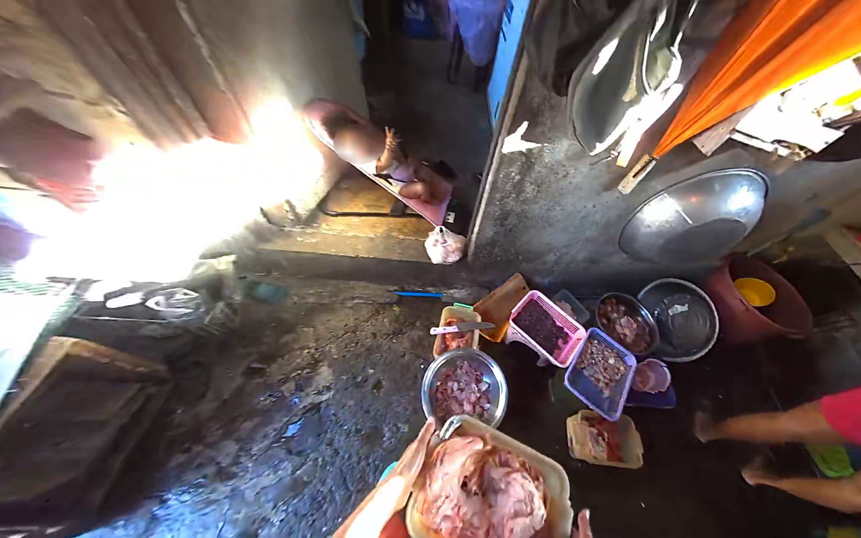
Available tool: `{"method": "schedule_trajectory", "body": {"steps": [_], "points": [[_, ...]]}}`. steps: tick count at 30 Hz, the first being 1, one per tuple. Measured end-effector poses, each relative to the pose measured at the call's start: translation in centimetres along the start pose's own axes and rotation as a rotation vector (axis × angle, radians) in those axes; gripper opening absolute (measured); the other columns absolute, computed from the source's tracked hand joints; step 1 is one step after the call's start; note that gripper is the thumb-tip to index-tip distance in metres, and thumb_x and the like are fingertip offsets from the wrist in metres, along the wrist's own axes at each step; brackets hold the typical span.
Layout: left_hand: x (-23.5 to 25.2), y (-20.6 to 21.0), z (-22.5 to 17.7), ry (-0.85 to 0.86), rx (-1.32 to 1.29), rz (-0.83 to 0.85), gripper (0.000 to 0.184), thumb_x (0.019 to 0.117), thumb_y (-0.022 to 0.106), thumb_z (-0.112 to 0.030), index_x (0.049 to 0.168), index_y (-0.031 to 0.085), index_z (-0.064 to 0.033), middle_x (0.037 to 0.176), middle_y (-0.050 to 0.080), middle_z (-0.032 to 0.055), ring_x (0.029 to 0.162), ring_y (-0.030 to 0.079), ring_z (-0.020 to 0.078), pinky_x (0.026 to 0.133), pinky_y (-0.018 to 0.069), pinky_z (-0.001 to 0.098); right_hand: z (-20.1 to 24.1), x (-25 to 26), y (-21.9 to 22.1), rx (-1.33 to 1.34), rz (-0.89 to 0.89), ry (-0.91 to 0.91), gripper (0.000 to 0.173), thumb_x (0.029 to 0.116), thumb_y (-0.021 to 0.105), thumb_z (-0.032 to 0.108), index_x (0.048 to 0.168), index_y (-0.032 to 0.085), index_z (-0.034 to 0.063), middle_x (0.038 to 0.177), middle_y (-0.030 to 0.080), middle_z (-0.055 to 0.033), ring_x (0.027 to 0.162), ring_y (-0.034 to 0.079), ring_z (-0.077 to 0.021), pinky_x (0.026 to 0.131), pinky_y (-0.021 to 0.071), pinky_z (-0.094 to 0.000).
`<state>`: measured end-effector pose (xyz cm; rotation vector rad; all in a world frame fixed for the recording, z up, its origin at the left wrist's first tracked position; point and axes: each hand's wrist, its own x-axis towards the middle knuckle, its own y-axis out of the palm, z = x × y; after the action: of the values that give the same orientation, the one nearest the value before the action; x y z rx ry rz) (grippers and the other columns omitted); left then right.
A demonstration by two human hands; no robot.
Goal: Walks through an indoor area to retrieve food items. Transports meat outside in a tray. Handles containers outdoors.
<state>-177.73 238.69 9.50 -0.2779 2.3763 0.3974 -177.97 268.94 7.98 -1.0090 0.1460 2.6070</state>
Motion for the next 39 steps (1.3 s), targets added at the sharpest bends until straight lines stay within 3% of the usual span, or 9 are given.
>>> {"method": "schedule_trajectory", "body": {"steps": [1,4,6,9,14,17,27,37,39], "points": [[-1.8,-1.9,0.2,0.015,-0.015,-0.007,0.068,0.1125,0.015,-0.048,0.145,0.049,0.0009,0.137,0.058,0.0221,0.122,0.059,0.0256,0.104,0.0479,0.0445,-0.4,-0.7,1.3,-0.05,0.04,-0.013,0.071,0.1102,0.016,0.053,0.147,0.043,-0.0019,0.133,0.059,-0.022,0.118,0.061,-0.0242,0.1,0.0523,-0.0459],[-5.1,-6.8,2.2,0.06,-0.122,-0.096,0.074,0.1107,0.003,-0.047,0.133,0.055,0.0003,0.119,0.066,0.0147,0.106,0.065,0.0164,0.092,0.0543,0.0367,-1.1,-3.3,5.8,-0.194,0.158,-0.046,0.066,0.1119,0.017,0.046,0.149,0.041,-0.0031,0.142,0.055,-0.0237,0.128,0.056,-0.0252,0.109,0.0463,-0.0449],[-6.3,-11.1,5.2,0.042,-0.219,-0.154,0.085,0.1079,-0.003,-0.052,0.135,0.055,0.0029,0.12,0.068,0.0187,0.108,0.066,0.0227,0.096,0.0541,0.0443,-2.0,-5.0,9.3,-0.294,0.199,-0.033,0.064,0.1125,0.017,0.044,0.148,0.045,-0.0018,0.142,0.055,-0.0233,0.129,0.055,-0.0266,0.11,0.0447,-0.0466],[-9.2,-16.9,8.4,-0.017,-0.341,-0.388,0.084,0.1088,0.003,-0.055,0.12,0.062,0.0033,0.097,0.07,0.0158,0.088,0.067,0.0223,0.082,0.0558,0.045,-4.4,-7.8,14.9,-0.463,0.245,-0.031,0.063,0.1124,0.021,0.045,0.146,0.05,0.001,0.142,0.057,-0.0219,0.131,0.055,-0.0286,0.111,0.043,-0.0492],[-16.0,-28.4,13.7,-0.013,-0.579,-0.526,0.083,0.1087,0.004,-0.056,0.118,0.063,0.0024,0.094,0.07,0.0139,0.084,0.067,0.0207,0.078,0.0555,0.0431,-10.6,-15.5,25.3,-0.739,0.397,-0.139,0.056,0.1137,0.025,0.037,0.151,0.044,0.0003,0.155,0.045,-0.0221,0.143,0.043,-0.0301,0.119,0.0328,-0.0493],[-21.0,-35.1,16.5,0.057,-0.733,-0.599,0.08,0.1096,0.004,-0.053,0.108,0.064,-0.0008,0.082,0.069,0.007,0.074,0.067,0.0147,0.07,0.057,0.0361,-15.6,-21.4,32.0,-0.834,0.441,-0.117,0.058,0.1133,0.024,0.041,0.146,0.049,0.0005,0.145,0.054,-0.0216,0.133,0.053,-0.0295,0.112,0.0415,-0.0499],[-38.8,-54.1,28.5,0.203,-1.205,-1.132,0.078,0.111,0.003,-0.048,0.124,0.06,0.004,0.105,0.07,0.0146,0.094,0.068,0.0191,0.087,0.0562,0.0414,-36.8,-41.3,51.8,-1.299,1.087,-0.076,0.062,0.1126,0.017,0.045,0.149,0.046,0.0037,0.139,0.058,-0.0191,0.122,0.059,-0.0248,0.103,0.0489,-0.0449],[-54.6,-65.4,36.2,0.107,-1.329,-1.745,0.071,0.112,0.009,-0.047,0.123,0.058,0.0024,0.099,0.069,0.0063,0.085,0.066,0.0095,0.078,0.0567,0.0318,-55.8,-65.0,65.7,-1.777,1.696,0.09,0.062,0.1126,0.024,0.045,0.138,0.055,-0.0023,0.127,0.063,-0.0215,0.114,0.063,-0.0275,0.098,0.0509,-0.0463],[-57.9,-68.6,36.7,0.188,-1.319,-1.865,0.07,0.1117,0.01,-0.046,0.132,0.053,0.0045,0.107,0.068,0.007,0.092,0.066,0.0083,0.085,0.057,0.0321,-60.7,-70.0,68.8,-1.813,1.867,0.127,0.065,0.1122,0.023,0.046,0.136,0.056,-0.0048,0.129,0.063,-0.0241,0.116,0.062,-0.0303,0.101,0.0498,-0.0488]]}}
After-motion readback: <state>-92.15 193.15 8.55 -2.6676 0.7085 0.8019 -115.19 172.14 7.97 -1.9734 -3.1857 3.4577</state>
